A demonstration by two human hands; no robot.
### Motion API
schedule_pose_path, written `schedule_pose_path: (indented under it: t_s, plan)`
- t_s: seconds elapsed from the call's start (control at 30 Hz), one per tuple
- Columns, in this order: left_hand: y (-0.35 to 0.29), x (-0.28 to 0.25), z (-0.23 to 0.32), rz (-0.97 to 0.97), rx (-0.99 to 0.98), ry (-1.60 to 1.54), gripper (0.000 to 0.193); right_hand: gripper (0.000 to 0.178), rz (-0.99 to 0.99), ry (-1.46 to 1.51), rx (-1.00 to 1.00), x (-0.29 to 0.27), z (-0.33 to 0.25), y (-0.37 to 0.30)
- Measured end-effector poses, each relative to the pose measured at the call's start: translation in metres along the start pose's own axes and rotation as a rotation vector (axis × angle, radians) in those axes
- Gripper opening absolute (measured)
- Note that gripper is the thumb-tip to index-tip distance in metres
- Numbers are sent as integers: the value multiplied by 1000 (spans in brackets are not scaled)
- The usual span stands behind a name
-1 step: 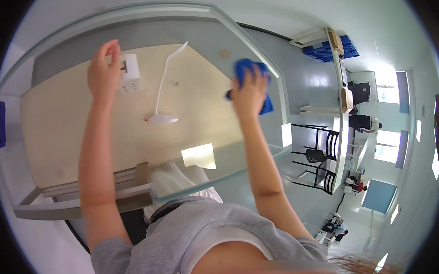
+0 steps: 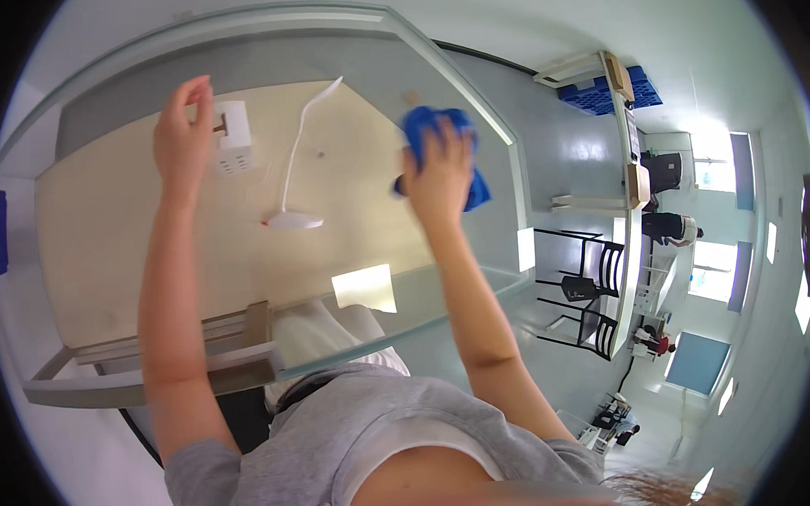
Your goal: Wiping a long glass-topped desk or counter surface with a blue cloth.
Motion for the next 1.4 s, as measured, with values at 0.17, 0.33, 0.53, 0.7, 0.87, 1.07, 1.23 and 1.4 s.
schedule_pose_path:
  t_s: [0.17, 0.33, 0.53, 0.7, 0.87, 1.07, 1.23, 1.4]
  plan:
    - [1, -10, -4, 41, 177, -36, 28, 48, -187, 210, -321, -19, -21, -24]
    - [7, -12, -12, -19, 88, 29, 28, 37, -85, 87, -98, 32, 91, 51]
    - [9, -1, -6, -53, 121, -23, 26, 38, -78, 23, 67, 36, 109, 59]
    - [5, -8, -11, -24, 159, -27, 27, 38, -201, 21, 67, -10, 106, -40]
    - [2, -5, -4, -27, 125, 10, 28, 39, -178, 8, 116, -10, 115, -57]
    - [3, 7, 2, -128, -41, 68, 30, 38, -72, -73, 211, 26, 124, 28]
    - [7, -3, -4, -43, 100, 13, 29, 35, -71, 14, 103, 6, 79, -6]
    - [7, -1, -6, -66, 86, 34, 29, 40, -213, 89, 28, -47, 56, -94]
Point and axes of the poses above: each hand's wrist, its own y-axis towards the middle knuckle, its own x-axis out of the palm, z = x × y, the point moved 7 cm from there along y, towards the middle knuckle, and after that the axes turned 8 degrees about -y, right-handed, at the moved point
